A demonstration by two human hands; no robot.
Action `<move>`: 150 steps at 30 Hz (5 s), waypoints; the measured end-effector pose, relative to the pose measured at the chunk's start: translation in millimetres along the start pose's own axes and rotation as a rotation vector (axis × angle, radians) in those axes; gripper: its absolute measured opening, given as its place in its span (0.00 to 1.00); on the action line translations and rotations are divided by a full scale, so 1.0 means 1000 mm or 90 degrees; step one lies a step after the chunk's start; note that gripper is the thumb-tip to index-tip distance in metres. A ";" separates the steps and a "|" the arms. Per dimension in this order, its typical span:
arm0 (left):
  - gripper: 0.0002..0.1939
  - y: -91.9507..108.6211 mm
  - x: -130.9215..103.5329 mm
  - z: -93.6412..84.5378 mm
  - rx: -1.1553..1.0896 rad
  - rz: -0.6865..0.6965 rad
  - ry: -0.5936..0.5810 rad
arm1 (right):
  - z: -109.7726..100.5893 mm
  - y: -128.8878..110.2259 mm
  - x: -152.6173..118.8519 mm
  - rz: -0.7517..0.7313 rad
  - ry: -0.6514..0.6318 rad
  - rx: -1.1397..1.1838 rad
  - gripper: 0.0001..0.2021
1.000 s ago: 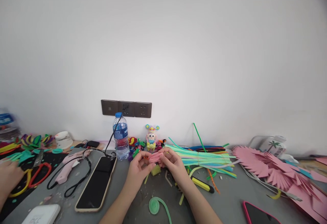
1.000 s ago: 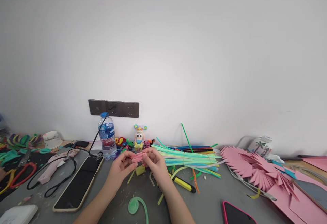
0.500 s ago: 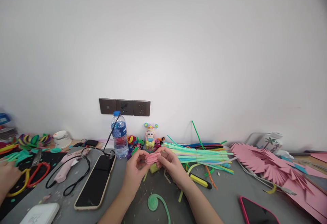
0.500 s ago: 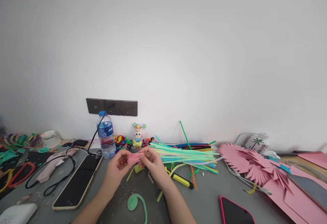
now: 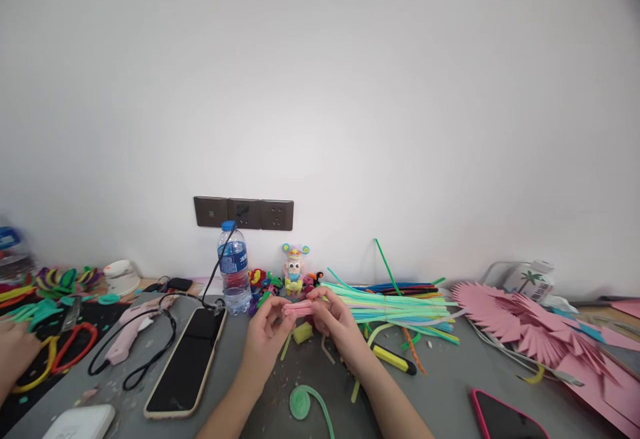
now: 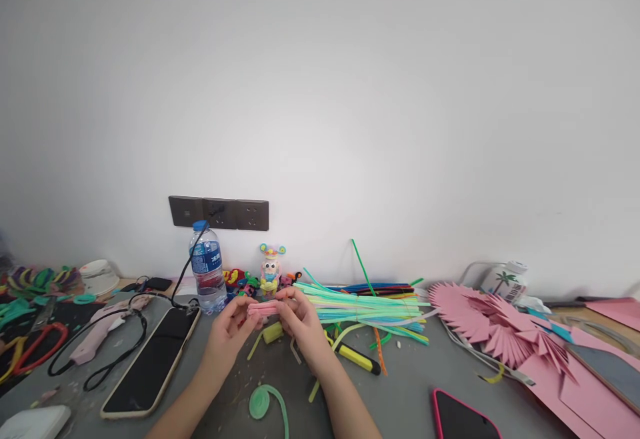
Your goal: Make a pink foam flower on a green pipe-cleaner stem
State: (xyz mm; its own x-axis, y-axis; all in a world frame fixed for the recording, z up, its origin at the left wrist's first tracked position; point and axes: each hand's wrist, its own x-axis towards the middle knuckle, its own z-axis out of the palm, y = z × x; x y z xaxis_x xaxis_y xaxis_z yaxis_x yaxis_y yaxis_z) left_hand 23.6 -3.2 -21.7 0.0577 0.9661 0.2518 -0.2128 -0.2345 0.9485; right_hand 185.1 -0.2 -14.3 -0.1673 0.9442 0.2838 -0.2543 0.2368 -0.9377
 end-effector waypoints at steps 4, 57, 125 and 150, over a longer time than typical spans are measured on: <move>0.18 0.003 0.002 0.000 -0.031 -0.037 0.026 | 0.000 -0.001 0.000 -0.103 0.057 -0.106 0.14; 0.08 -0.003 0.007 -0.006 0.065 0.121 0.040 | 0.000 0.005 0.000 -0.170 0.015 -0.245 0.04; 0.11 0.000 0.002 0.005 -0.021 0.025 -0.038 | 0.010 -0.004 -0.005 -0.207 0.021 -0.331 0.05; 0.08 -0.001 -0.001 0.001 0.085 0.082 -0.074 | 0.012 -0.002 -0.004 -0.230 0.024 -0.347 0.05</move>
State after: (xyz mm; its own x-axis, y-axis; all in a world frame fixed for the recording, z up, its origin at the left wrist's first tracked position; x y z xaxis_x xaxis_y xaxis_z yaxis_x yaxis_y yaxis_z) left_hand 24.5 -3.9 -22.2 0.1528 0.9102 0.3851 -0.0943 -0.3744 0.9224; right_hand 175.2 -7.7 -11.1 -0.1261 0.7885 0.6020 0.2330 0.6134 -0.7546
